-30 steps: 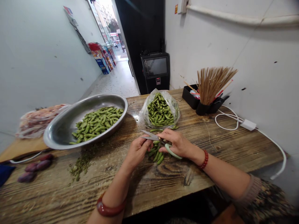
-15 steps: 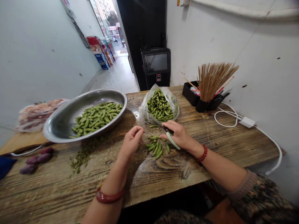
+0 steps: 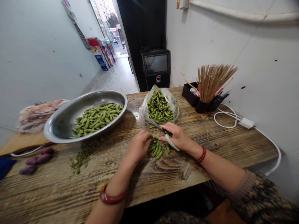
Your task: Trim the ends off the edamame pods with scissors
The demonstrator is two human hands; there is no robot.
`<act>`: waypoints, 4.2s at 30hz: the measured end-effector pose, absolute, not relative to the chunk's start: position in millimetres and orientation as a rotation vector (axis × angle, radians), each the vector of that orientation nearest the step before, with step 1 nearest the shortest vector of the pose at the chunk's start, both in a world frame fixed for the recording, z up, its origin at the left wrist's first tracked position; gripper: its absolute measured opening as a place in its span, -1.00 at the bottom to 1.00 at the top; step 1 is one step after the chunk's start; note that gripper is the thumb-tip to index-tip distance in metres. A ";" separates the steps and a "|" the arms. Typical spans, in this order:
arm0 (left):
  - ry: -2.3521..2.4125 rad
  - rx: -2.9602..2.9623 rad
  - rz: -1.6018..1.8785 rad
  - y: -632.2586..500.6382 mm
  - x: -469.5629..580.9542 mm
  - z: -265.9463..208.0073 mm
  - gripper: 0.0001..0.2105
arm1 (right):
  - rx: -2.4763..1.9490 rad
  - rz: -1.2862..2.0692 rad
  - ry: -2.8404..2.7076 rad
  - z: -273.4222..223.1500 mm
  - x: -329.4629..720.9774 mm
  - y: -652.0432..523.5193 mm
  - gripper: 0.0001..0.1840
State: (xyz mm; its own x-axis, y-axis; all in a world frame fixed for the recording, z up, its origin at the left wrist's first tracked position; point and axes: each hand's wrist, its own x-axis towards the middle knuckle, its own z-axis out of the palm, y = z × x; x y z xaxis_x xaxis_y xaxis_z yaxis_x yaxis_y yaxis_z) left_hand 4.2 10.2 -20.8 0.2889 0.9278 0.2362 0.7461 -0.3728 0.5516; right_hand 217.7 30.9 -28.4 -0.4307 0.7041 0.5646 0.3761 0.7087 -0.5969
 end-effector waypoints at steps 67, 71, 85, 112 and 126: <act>1.169 1.370 1.120 -2.5 16.4 2.4 -0.80 | -0.738 0.520 -2.234 -24.1 213.9 21.3 -0.44; 1.200 1.339 1.125 -1.4 14.9 -0.5 -0.84 | -0.728 0.535 -2.248 -23.4 214.4 22.2 -0.49; 0.970 0.792 1.287 4.6 4.3 2.0 -0.77 | -0.797 0.539 -2.153 -26.3 213.3 25.2 -0.36; 0.926 0.810 1.240 2.7 7.0 0.6 -0.80 | -0.749 0.538 -2.178 -24.3 214.2 24.0 -0.50; 1.258 1.036 1.299 11.2 -26.4 7.6 -0.82 | -0.795 0.418 -2.094 -30.2 217.6 28.6 -0.52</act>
State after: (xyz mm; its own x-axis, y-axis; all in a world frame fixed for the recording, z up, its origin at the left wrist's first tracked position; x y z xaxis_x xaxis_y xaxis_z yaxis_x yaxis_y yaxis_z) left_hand -26.4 11.2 7.6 -0.1224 0.9904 -0.0635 -0.0956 0.0520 0.9941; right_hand 217.6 28.6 -30.2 -0.4490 0.6683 0.5931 0.3895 0.7438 -0.5432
